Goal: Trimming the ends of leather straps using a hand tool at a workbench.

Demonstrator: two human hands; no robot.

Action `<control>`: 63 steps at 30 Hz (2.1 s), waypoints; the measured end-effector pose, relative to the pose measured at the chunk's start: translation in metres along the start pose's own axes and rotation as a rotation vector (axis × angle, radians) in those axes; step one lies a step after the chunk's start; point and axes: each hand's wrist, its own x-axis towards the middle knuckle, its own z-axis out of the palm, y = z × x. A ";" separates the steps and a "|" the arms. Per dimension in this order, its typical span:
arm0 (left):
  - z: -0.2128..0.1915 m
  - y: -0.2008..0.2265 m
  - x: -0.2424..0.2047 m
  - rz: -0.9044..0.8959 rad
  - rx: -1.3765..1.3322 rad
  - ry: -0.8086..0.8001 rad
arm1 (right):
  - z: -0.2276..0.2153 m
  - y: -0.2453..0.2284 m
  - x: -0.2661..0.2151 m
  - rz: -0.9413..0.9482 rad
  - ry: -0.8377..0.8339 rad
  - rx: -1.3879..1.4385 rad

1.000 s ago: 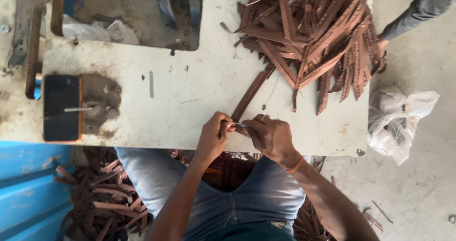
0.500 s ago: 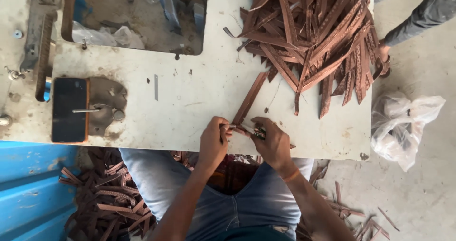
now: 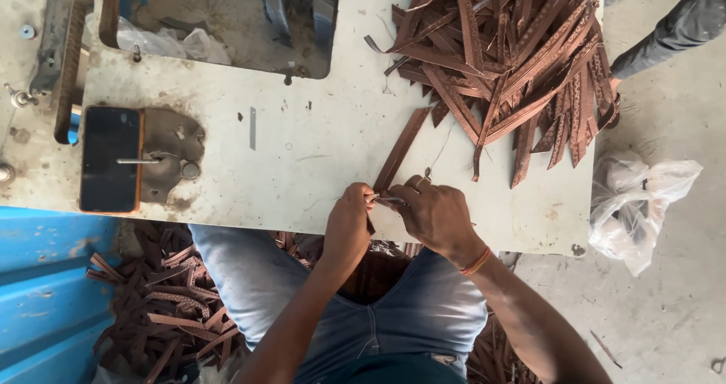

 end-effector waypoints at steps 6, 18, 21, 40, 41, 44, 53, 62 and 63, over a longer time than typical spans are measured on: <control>0.000 0.004 0.003 0.120 0.094 0.042 | 0.010 0.016 -0.004 -0.043 -0.112 -0.109; 0.000 -0.025 0.006 -0.153 -0.046 -0.071 | 0.043 0.020 -0.027 0.439 0.041 0.210; -0.011 -0.022 0.003 -0.212 -0.201 0.000 | 0.044 0.022 -0.033 0.457 0.024 0.196; -0.013 -0.013 -0.001 -0.095 -0.163 0.044 | 0.007 -0.010 0.000 0.047 -0.024 0.006; -0.011 -0.015 0.000 -0.106 -0.163 0.042 | 0.004 -0.011 0.001 0.069 -0.028 0.019; -0.007 -0.032 -0.007 0.018 -0.062 0.004 | -0.010 -0.019 0.007 0.087 -0.041 0.017; -0.011 -0.031 -0.003 -0.047 -0.148 0.045 | 0.011 0.003 -0.004 0.078 -0.097 0.000; -0.016 -0.049 -0.028 -0.024 -0.334 0.159 | 0.031 -0.006 -0.039 0.351 0.154 0.166; -0.027 -0.061 -0.047 -0.007 -0.335 0.146 | 0.032 -0.002 -0.037 0.358 0.174 0.160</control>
